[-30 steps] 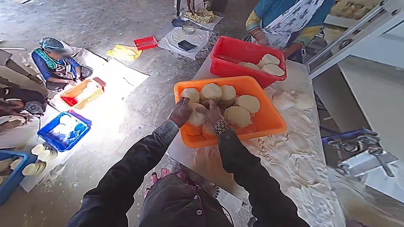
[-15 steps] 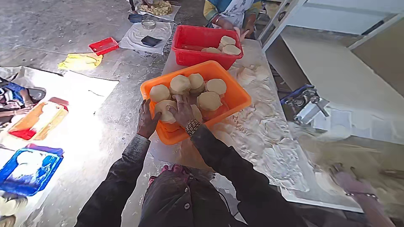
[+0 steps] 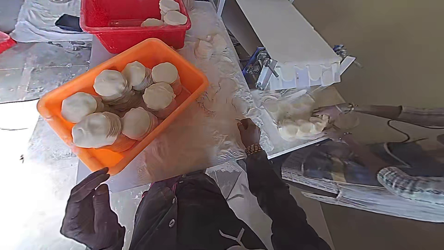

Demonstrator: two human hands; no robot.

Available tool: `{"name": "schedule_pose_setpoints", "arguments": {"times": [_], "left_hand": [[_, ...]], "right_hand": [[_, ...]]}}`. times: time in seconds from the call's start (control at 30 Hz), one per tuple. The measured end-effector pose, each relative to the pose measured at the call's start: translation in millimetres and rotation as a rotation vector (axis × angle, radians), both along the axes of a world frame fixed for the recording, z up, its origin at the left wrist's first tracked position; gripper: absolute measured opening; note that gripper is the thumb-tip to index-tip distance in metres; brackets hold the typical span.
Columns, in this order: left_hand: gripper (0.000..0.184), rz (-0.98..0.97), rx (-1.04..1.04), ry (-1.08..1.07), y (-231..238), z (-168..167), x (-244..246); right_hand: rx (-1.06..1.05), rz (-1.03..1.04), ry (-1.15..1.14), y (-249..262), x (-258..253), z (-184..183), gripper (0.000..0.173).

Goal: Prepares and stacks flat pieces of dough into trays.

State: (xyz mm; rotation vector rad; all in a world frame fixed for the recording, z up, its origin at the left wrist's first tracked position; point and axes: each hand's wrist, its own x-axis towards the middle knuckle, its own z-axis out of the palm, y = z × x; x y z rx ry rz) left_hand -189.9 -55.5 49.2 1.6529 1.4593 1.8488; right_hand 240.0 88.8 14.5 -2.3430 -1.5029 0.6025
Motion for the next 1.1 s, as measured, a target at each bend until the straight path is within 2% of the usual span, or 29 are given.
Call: {"name": "schedule_pose_setpoints", "arguments": {"times": [0.13, 0.23, 0.27, 0.4, 0.5, 0.57, 0.63, 0.7, 0.77, 0.8, 0.87, 0.9, 1.0, 1.03, 1.1], "left_hand": [[0.025, -0.282, -0.212, 0.130, 25.7, -16.6, 77.6], [0.025, -0.473, -0.289, 0.239, 57.9, -28.2, 129.6], [0.026, -0.509, -0.330, 0.252, 67.8, -32.1, 143.8], [0.032, -0.538, -0.571, 0.152, 104.8, -46.8, 184.3], [0.037, -0.502, -0.739, -0.159, 128.6, -64.7, 203.3], [0.045, -0.447, -0.803, -0.391, 139.9, -73.7, 217.1], [0.057, -0.413, -0.811, -0.698, 144.8, -75.9, 235.3], [0.072, -0.425, -0.761, -1.100, 144.4, -65.4, 255.9], [0.078, -0.453, -0.751, -1.332, 139.6, -57.0, 269.8], [0.067, -0.393, -0.809, -1.349, 138.8, -52.6, 276.2], [0.033, -0.230, -0.950, -1.289, 145.9, -50.7, 287.6], [0.027, -0.168, -0.994, -1.260, 150.2, -51.3, 291.0], [0.030, -0.110, -0.999, -1.191, 155.7, -47.0, 288.6], [0.028, -0.109, -0.990, -1.122, 155.2, -44.1, 284.2], [0.024, -0.148, -0.942, -0.845, 148.0, -40.9, 268.4]], "right_hand": [[-0.016, 0.162, 0.030, 19.5, 13.7, -14.7, 0.033], [-0.139, 0.283, 0.042, 54.3, -2.3, -34.8, 0.061], [-0.207, 0.290, 0.035, 64.2, -8.8, -35.7, 0.064], [-0.422, 0.438, 0.154, 91.8, -8.2, -24.7, 0.034], [-0.398, 0.638, 0.348, 87.1, -12.2, 0.6, 0.027], [-0.314, 0.730, 0.562, 77.1, -17.0, 18.9, 0.025], [-0.185, 0.714, 0.888, 67.4, -21.2, 24.1, 0.018], [-0.140, 0.646, 1.094, 64.8, -19.2, 27.8, 0.022], [-0.154, 0.595, 1.025, 69.0, -11.4, 24.5, 0.029], [-0.174, 0.583, 0.951, 72.1, -7.0, 20.6, 0.032], [-0.205, 0.581, 0.853, 77.3, 2.8, 12.3, 0.036], [-0.196, 0.573, 0.810, 78.7, 7.7, 8.6, 0.034], [-0.098, 0.467, 0.538, 83.1, 25.4, 7.5, 0.025], [-0.061, 0.416, 0.408, 85.2, 31.1, 8.3, 0.025], [-0.059, 0.318, 0.195, 91.0, 38.9, 4.3, 0.029]]}}
